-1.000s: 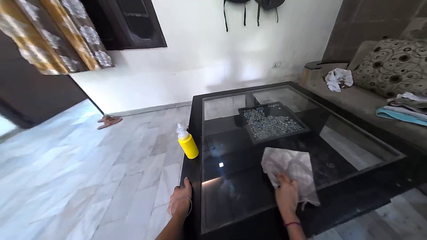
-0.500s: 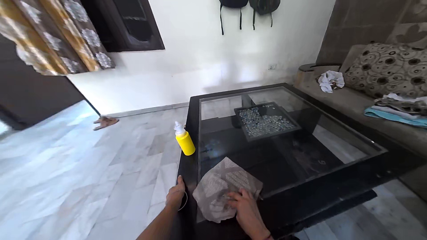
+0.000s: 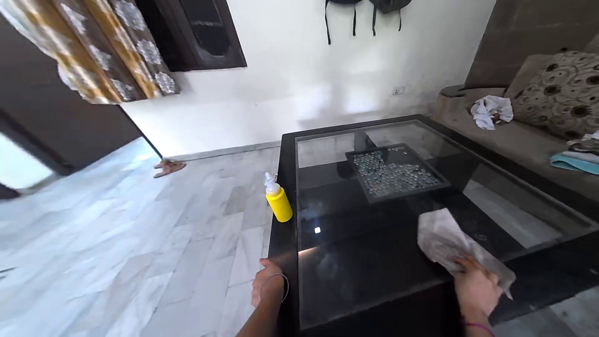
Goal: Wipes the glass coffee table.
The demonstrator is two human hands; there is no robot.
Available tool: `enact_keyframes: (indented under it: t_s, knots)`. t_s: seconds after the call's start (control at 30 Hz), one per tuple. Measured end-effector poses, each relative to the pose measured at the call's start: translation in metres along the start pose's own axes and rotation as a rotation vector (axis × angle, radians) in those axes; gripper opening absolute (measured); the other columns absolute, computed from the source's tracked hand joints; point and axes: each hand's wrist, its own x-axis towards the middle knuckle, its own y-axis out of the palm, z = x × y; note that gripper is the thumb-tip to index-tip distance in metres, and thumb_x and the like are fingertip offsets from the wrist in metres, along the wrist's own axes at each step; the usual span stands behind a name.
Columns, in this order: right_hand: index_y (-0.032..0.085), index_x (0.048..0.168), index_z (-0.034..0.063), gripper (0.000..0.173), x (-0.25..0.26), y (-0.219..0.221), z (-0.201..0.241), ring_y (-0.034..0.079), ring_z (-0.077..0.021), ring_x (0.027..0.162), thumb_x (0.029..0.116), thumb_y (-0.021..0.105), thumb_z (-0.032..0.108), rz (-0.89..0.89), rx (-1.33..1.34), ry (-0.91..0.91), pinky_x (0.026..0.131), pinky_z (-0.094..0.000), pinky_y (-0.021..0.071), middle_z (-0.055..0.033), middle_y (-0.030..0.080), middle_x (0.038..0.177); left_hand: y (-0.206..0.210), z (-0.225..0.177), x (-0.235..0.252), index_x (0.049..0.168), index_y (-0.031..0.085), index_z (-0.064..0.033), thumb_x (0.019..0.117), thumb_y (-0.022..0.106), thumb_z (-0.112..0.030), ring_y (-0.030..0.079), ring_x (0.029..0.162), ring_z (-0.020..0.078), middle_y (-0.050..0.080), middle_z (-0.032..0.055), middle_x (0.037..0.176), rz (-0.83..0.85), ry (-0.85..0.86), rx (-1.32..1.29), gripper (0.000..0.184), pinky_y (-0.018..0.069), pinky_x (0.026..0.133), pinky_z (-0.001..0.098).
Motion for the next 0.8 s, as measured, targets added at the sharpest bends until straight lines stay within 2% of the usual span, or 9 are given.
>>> enact_keyframes:
  t_s: [0.1,0.2,0.3,0.4,0.47,0.53,0.63,0.7,0.8]
  knots:
    - [0.077,0.115,0.003,0.031,-0.014,0.005,0.021,0.054,-0.0563,0.126,0.0908,0.062,-0.009,0.025,-0.021,0.016,0.101,-0.0719,0.0408,-0.0236,0.064,0.138,-0.001,-0.001,-0.002,0.13,0.065,0.001,0.1092,0.005,-0.056,0.057,0.135,0.039,0.061,0.0247,0.14,0.011,-0.006,0.001,0.086,0.0476,0.104,0.0591]
    - [0.075,0.122,0.0051,0.04,-0.037,0.016,0.059,0.056,-0.0518,0.128,0.091,0.057,-0.012,0.193,-0.038,-0.094,0.101,-0.0646,0.0465,-0.0209,0.063,0.141,0.001,-0.001,0.001,0.133,0.064,0.0007,0.1089,0.004,-0.057,0.056,0.136,0.0396,0.061,0.0245,0.142,0.014,-0.009,-0.005,0.086,0.0471,0.105,0.0598]
    - [0.075,0.125,0.0077,0.045,-0.07,0.029,0.099,0.057,-0.0441,0.13,0.0899,0.055,-0.012,0.425,-0.018,-0.327,0.103,-0.0554,0.0495,-0.0153,0.064,0.141,0.005,0.0,0.006,0.133,0.064,-0.0003,0.1087,0.005,-0.057,0.056,0.135,0.0401,0.061,0.0242,0.142,0.007,-0.02,0.007,0.085,0.0469,0.105,0.0615]
    - [0.075,0.125,0.0085,0.05,-0.114,0.039,0.129,0.058,-0.043,0.129,0.0836,0.059,-0.015,0.626,0.068,-0.656,0.102,-0.0547,0.0499,-0.0125,0.065,0.14,0.008,-0.002,0.009,0.132,0.064,-0.0008,0.1084,0.005,-0.058,0.057,0.135,0.0394,0.061,0.0231,0.142,0.002,-0.041,0.025,0.086,0.0476,0.104,0.061]
    - [0.077,0.121,0.0092,0.046,-0.146,0.044,0.143,0.061,-0.0418,0.125,0.084,0.062,-0.014,0.709,0.151,-0.849,0.099,-0.055,0.0521,-0.0117,0.068,0.137,0.003,-0.001,0.003,0.132,0.064,-0.0002,0.1092,0.005,-0.056,0.058,0.134,0.039,0.062,0.0235,0.14,0.01,-0.017,0.042,0.085,0.0485,0.104,0.0599]
    - [0.078,0.117,0.0081,0.039,-0.169,0.055,0.15,0.064,-0.041,0.12,0.0869,0.063,-0.01,0.7,0.213,-0.984,0.096,-0.0548,0.0543,-0.0112,0.07,0.132,-0.001,0.002,0.0,0.132,0.063,0.0006,0.1097,0.005,-0.055,0.058,0.133,0.0392,0.063,0.0242,0.138,0.024,0.044,0.064,0.084,0.0488,0.103,0.0599]
    - [0.079,0.114,0.0092,0.037,-0.166,0.062,0.15,0.065,-0.0401,0.119,0.0869,0.064,-0.009,0.647,0.22,-1.014,0.096,-0.0544,0.0538,-0.009,0.072,0.13,0.005,0.004,0.006,0.133,0.062,0.0012,0.1093,0.006,-0.056,0.058,0.133,0.0408,0.062,0.0251,0.139,-0.005,0.041,0.06,0.084,0.0487,0.102,0.0605]
    - [0.08,0.113,0.0106,0.039,-0.142,0.061,0.142,0.062,-0.0404,0.123,0.0854,0.062,-0.012,0.633,0.188,-0.94,0.099,-0.0564,0.0511,-0.0078,0.071,0.131,0.008,0.003,0.008,0.134,0.061,0.0024,0.1092,0.006,-0.056,0.056,0.135,0.0419,0.06,0.0263,0.141,-0.024,0.018,0.044,0.084,0.0476,0.104,0.0612]
    - [0.081,0.111,0.0147,0.039,-0.087,0.059,0.119,0.06,-0.0387,0.128,0.0885,0.06,-0.009,0.54,0.06,-0.763,0.103,-0.0562,0.0482,-0.004,0.07,0.133,0.007,0.003,0.006,0.134,0.061,0.0029,0.1085,0.003,-0.057,0.055,0.137,0.0414,0.059,0.0267,0.143,-0.016,0.001,0.018,0.087,0.0467,0.106,0.0599]
